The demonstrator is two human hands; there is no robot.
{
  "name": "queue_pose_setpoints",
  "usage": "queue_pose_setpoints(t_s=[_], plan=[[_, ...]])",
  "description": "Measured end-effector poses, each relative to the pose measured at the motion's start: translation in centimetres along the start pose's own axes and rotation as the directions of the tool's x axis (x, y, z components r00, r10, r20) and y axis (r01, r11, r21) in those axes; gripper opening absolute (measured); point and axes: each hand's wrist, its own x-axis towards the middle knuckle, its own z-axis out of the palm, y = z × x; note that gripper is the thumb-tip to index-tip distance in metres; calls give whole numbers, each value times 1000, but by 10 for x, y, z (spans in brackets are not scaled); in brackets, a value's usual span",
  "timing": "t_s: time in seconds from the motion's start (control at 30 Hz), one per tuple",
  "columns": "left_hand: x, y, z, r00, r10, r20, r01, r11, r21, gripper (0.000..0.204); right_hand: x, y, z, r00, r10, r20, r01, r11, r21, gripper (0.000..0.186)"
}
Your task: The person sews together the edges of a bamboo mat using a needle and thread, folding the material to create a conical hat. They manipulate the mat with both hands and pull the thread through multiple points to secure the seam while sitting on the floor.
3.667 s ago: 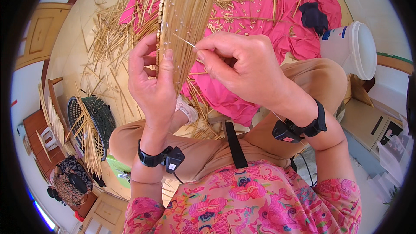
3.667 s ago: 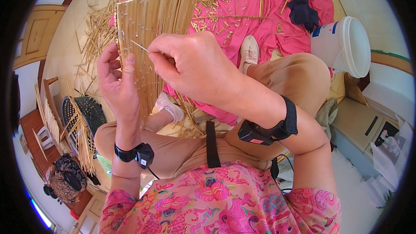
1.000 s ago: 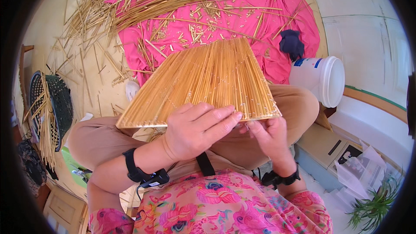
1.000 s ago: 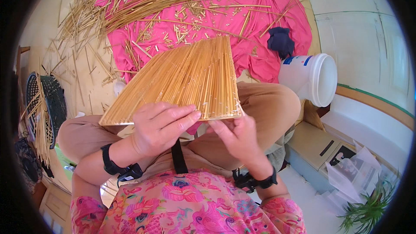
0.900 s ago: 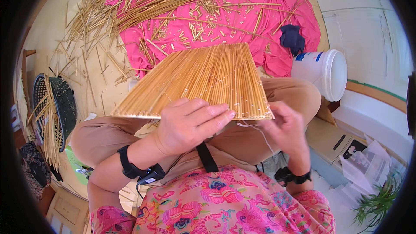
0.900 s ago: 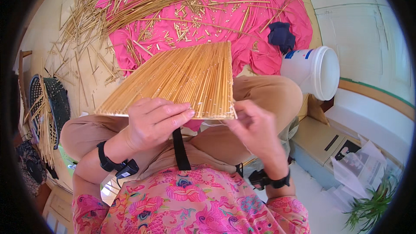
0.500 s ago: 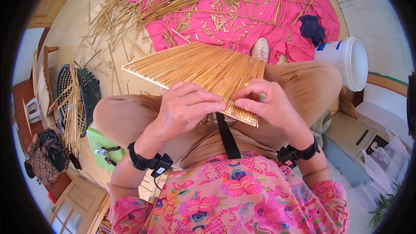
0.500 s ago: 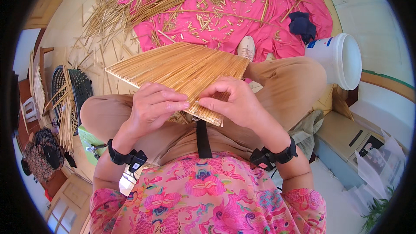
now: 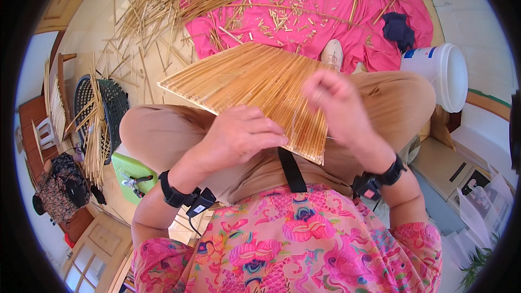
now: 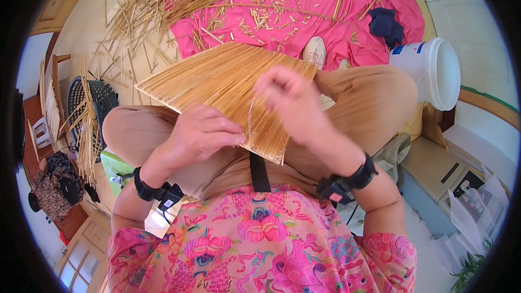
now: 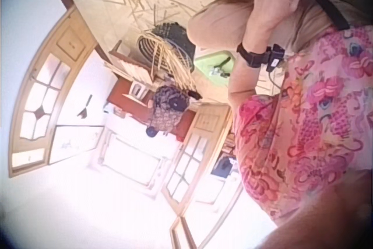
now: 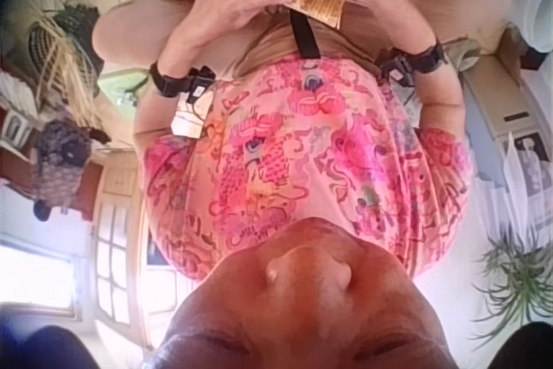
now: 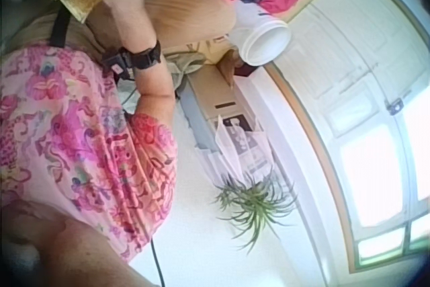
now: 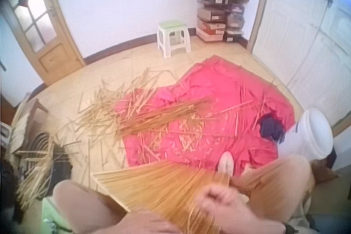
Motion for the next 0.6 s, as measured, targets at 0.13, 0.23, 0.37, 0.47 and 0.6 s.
queue_pose_setpoints(t_s=[0.13, 0.23, 0.37, 0.47, 0.6], plan=[[-9, 2, 8, 1000, -17, -25, 17, 1000, -22, 23, 38, -50, -42, 933, -197, -302, 216, 976, 28, 5], [-10, 1, 2, 998, -31, -53, 32, 999, 20, 22, 49, -81, -75, 952, -19, -304, 66, 987, 144, 8], [-15, 5, -6, 998, -61, -25, 62, 997, 55, 20, 89, -109, -172, 998, -51, 41, 25, 875, 483, 13], [-14, -1, -8, 999, -34, -7, 34, 999, 14, 20, 89, -160, -275, 990, -126, -65, 142, 854, 501, 4], [-20, 1, -7, 998, -54, -14, 55, 998, 25, 20, 66, -178, -366, 815, -556, -160, 396, 738, -546, 23]])
